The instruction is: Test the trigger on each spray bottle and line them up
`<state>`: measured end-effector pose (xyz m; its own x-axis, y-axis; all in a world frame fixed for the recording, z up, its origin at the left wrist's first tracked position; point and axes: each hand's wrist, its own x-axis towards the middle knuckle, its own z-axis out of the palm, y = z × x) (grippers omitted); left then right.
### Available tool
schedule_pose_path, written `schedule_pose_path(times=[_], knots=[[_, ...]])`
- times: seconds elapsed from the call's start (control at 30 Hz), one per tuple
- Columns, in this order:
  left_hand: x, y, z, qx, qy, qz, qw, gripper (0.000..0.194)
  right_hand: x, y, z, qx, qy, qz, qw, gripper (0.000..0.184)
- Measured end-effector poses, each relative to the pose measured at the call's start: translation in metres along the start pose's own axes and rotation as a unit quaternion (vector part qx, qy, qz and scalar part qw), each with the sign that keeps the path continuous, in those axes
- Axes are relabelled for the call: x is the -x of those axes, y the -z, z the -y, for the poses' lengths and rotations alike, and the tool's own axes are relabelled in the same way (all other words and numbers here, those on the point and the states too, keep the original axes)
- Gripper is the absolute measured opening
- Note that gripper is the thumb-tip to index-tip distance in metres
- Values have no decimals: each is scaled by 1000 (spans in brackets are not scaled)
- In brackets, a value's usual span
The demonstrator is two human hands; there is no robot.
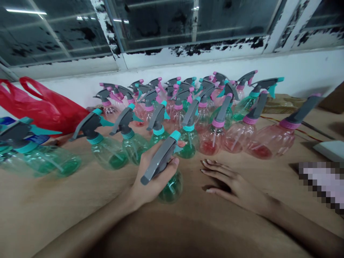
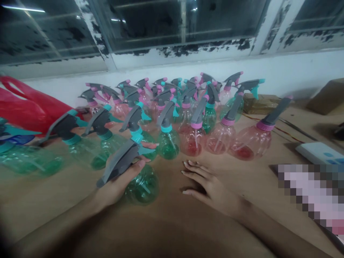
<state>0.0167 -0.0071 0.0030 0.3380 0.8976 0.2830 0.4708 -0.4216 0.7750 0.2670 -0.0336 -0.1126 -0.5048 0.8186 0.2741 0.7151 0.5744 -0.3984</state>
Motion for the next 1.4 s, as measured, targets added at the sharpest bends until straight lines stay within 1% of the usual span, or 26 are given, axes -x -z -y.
schedule_pose_path(times=[0.37, 0.6, 0.73, 0.87, 0.97, 1.1, 1.23, 1.4], knots=[[1, 0, -2, 6, 14, 6, 1000, 27, -1, 0, 0, -15, 3, -14, 1000, 46], [0, 0, 1, -3, -2, 1, 1000, 26, 0, -1, 0, -9, -3, -6, 1000, 46], [-1, -1, 2, 0, 9, 3, 1000, 24, -1, 1, 1, -17, -5, -3, 1000, 46], [1, -1, 2, 15, 11, 11, 1000, 26, -1, 2, 2, -24, -7, -5, 1000, 46], [1, -1, 1, 46, 12, 11, 999, 30, 0, 0, 0, -22, -4, -5, 1000, 47], [0, 3, -2, 79, 12, 22, 997, 23, 0, -2, -2, -1, -1, 2, 1000, 47], [-1, 6, -7, 61, 5, 31, 998, 22, 1, -1, -1, -1, -2, 4, 1000, 48], [-1, 8, -6, 21, 24, 35, 999, 21, 1, -1, -1, -5, -6, 3, 1000, 48]])
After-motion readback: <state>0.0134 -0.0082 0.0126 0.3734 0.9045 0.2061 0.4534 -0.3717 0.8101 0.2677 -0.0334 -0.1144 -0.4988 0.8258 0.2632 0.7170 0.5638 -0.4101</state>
